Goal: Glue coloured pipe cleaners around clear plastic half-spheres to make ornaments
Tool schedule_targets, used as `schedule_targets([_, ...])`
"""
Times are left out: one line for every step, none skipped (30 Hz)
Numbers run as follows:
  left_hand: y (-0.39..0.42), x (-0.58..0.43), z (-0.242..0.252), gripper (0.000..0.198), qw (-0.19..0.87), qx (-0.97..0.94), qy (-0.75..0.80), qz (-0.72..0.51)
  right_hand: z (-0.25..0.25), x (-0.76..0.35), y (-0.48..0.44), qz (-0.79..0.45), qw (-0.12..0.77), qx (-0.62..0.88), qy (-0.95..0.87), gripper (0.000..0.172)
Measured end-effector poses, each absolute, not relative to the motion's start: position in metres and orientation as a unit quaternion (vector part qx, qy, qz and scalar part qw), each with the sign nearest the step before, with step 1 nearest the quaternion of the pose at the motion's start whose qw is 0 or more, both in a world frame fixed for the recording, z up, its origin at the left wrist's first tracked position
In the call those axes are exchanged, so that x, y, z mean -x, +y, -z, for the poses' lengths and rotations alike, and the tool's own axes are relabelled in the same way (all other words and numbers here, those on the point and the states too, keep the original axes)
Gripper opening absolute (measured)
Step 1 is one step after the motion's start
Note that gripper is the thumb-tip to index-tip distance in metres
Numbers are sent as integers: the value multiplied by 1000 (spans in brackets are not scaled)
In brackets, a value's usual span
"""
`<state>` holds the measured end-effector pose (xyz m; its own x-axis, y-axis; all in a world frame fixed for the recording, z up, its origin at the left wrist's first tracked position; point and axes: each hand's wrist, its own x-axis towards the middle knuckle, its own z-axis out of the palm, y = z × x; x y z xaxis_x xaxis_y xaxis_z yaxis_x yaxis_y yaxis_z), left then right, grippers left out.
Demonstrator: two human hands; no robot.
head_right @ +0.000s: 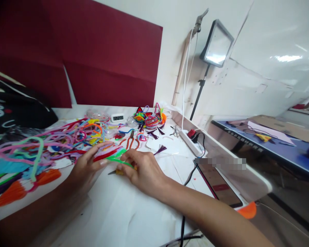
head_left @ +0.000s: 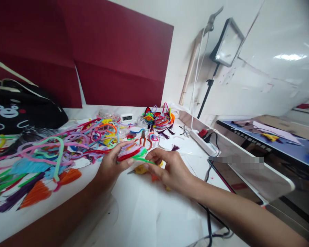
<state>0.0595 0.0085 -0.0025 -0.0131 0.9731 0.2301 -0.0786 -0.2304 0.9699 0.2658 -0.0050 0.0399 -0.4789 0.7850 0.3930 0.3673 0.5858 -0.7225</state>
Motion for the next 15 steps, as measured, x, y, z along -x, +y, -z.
schedule_targets([8, -60, 1, 56, 449, -538, 425, -573, -40, -265, -5, -292, 373, 355, -806, 6])
schedule_targets([8, -60, -1, 57, 443, -542, 432, -569, -41, -265, -4, -295, 378, 357, -802, 6])
schedule_targets([8, -60, -2, 58, 438, -544, 439, -565, -41, -265, -4, -294, 382, 362, -798, 7])
schedule_targets([7, -60, -4, 59, 433, -547, 446, -560, -41, -265, -3, -291, 386, 368, -794, 8])
schedule_targets([7, -61, -5, 60, 430, -551, 451, -555, -40, -265, -3, -289, 389, 374, -790, 8])
schedule_targets([6, -61, -6, 61, 429, -555, 452, -551, -40, -265, -2, -290, 392, 381, -786, 9])
schedule_targets([5, -62, -7, 62, 431, -558, 450, -548, -40, -265, -2, -293, 395, 386, -780, 9])
schedule_targets([5, -62, -8, 62, 434, -561, 446, -546, -40, -266, -2, -297, 397, 392, -775, 9])
schedule_targets([4, -62, -8, 62, 438, -562, 442, -546, -40, -266, -3, -301, 398, 398, -770, 10])
schedule_targets([3, -63, -9, 63, 443, -560, 439, -544, -40, -266, -3, -303, 402, 404, -764, 10])
schedule_targets([2, -63, -9, 63, 449, -557, 439, -544, -40, -265, -4, -304, 406, 409, -759, 11])
schedule_targets([1, -64, -10, 64, 455, -552, 439, -544, -40, -265, -5, -303, 410, 415, -753, 11])
schedule_targets([0, -65, -10, 65, 461, -548, 438, -543, -40, -265, -5, -304, 414, 419, -749, 12])
schedule_targets([-1, -65, -11, 66, 469, -544, 435, -543, -40, -265, -6, -306, 419, 422, -744, 12])
schedule_targets([-2, -66, -11, 66, 477, -541, 429, -544, -40, -265, -7, -309, 423, 423, -739, 12])
